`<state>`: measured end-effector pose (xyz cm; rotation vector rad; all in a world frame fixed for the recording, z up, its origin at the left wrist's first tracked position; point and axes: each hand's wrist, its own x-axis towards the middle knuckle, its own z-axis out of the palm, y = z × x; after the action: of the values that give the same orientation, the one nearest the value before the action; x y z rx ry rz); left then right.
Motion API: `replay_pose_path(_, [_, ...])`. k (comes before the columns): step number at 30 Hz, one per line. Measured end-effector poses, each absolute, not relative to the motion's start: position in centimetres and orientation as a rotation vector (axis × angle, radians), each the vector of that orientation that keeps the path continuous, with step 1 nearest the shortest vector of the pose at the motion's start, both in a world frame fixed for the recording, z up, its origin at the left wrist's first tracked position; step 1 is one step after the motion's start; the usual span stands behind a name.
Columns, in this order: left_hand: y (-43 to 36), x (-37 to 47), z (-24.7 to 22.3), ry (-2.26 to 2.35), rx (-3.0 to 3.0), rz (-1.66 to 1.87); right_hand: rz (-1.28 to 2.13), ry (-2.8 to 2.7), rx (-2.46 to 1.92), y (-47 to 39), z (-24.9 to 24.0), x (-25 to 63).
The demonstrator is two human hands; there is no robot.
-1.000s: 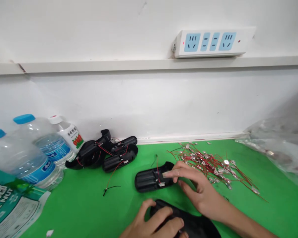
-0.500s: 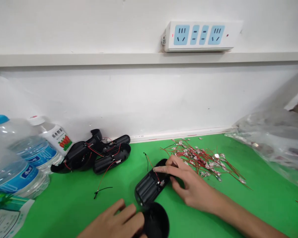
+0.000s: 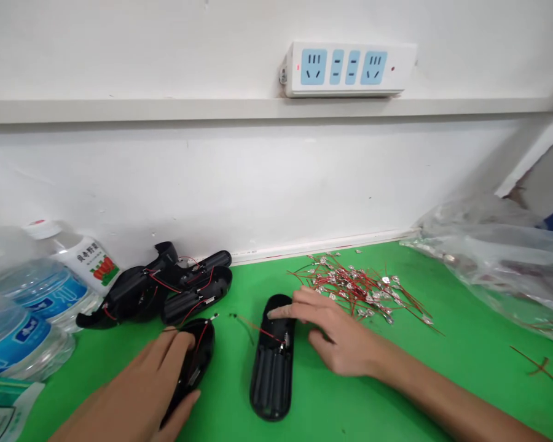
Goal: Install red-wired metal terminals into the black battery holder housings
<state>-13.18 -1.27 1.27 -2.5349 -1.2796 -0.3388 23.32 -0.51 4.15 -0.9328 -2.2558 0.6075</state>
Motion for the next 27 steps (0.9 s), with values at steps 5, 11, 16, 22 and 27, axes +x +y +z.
replay_pose_path(5, [-1.0,-8.2,5.0,-0.790,-2.554,-0.486,0.606,-2.339,-0.831,-1.2,4.8,22.2])
replay_pose_path(11, [-1.1,-4.9,3.2,-0.705,-2.542,-0.442,0.384,-2.346,-1.107,-0.8,7.2,25.6])
replay_pose_path(16, [-0.5,-4.2,0.5,-0.782,-2.562,-0.498,0.232,-2.229,-1.520,-0.1,9.5,31.9])
replay_pose_path(22, [-2.0,-2.6,1.0,-0.807,-2.596,-0.728,0.334,-2.333,-1.608,-0.2,8.5,32.2])
replay_pose_path(27, [-3.9,-1.0,1.6,-0.721,-2.626,-0.850,0.341,-2.379,-1.633,0.4,6.7,30.9])
